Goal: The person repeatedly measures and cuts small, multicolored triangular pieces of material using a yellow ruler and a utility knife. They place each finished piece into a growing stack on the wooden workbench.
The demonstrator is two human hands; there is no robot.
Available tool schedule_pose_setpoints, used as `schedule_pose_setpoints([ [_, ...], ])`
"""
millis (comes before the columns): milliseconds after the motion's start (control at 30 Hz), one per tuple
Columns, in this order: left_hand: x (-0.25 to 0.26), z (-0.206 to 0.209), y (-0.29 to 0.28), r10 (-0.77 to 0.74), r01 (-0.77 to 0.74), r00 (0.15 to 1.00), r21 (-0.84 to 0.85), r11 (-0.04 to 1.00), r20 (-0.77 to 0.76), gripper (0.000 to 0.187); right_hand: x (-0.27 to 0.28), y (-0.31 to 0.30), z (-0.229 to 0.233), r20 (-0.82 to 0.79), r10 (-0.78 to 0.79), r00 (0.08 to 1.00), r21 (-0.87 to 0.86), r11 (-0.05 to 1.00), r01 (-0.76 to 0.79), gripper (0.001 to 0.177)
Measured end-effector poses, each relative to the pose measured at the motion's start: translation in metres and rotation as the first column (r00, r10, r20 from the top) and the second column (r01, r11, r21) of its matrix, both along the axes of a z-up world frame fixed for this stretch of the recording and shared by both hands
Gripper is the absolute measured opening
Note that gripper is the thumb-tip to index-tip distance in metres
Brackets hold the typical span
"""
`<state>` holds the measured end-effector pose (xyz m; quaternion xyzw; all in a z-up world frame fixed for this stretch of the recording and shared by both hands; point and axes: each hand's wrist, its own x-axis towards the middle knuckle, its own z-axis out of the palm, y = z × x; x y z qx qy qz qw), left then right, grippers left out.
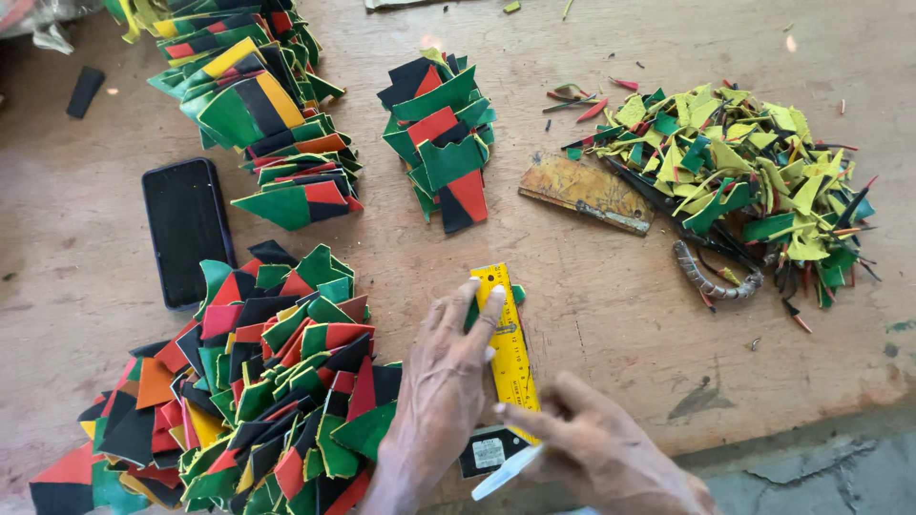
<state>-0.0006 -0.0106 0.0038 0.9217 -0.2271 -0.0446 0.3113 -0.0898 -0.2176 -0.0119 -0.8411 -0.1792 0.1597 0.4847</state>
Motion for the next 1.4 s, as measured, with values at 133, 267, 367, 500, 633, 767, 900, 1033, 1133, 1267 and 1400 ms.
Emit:
schedule_pose_setpoints([
  [133,0.001,0.01,-0.002,0.1,-0.106,0.991,-0.066,0.992,-0.09,0.072,-0.004,0.005,0.002,-0.045,0.002,0.999,-0.223,0.975,-0.012,0.048],
  [267,-0.003,0.022,-0.005,0.23,-0.24,0.911,0.012,0.971,-0.342,0.087,0.005,-0.014,0.006,0.055,-0.154,0.986,-0.295,0.941,0.164,0.052],
  [367,-0.004,0.028,-0.004,0.287,-0.282,0.859,0.075,0.956,-0.424,0.081,0.008,-0.025,0.007,0.013,-0.222,0.975,-0.321,0.923,0.214,0.063],
  [500,-0.003,0.027,0.004,0.073,-0.075,0.997,-0.078,0.994,-0.018,0.08,0.004,-0.031,0.006,-0.031,-0.232,0.972,-0.28,0.936,0.214,0.064],
  [633,-0.005,0.025,0.008,0.041,-0.056,0.988,-0.096,0.994,-0.146,0.085,0.003,-0.033,-0.001,0.052,-0.218,0.974,-0.26,0.939,0.224,0.055],
  [767,-0.007,0.021,0.004,0.101,-0.133,0.968,-0.13,0.983,-0.228,0.087,-0.003,-0.034,-0.009,0.142,-0.176,0.974,-0.234,0.95,0.206,0.058],
  [900,-0.006,0.017,-0.002,0.152,-0.192,0.956,-0.141,0.971,-0.253,0.083,-0.011,-0.028,-0.014,0.135,-0.106,0.985,-0.162,0.979,0.127,0.059],
  [1033,-0.006,0.014,0.004,0.136,-0.189,0.923,-0.116,0.975,-0.36,0.065,-0.016,-0.021,-0.016,0.164,0.034,0.986,-0.208,0.978,0.001,0.069],
  [1133,-0.007,0.008,0.004,0.112,-0.157,0.964,-0.177,0.972,-0.242,0.049,-0.015,-0.011,-0.021,0.211,0.152,0.966,-0.229,0.968,-0.102,0.073],
  [1267,-0.006,0.001,0.002,0.082,-0.091,0.995,-0.164,0.982,-0.057,0.055,-0.014,-0.001,-0.027,0.293,0.183,0.938,-0.185,0.974,-0.132,0.069],
  [1400,-0.006,-0.003,0.002,0.05,-0.06,0.993,-0.086,0.994,-0.109,0.055,-0.014,0.001,-0.03,0.271,0.174,0.947,-0.171,0.976,-0.131,0.067],
])
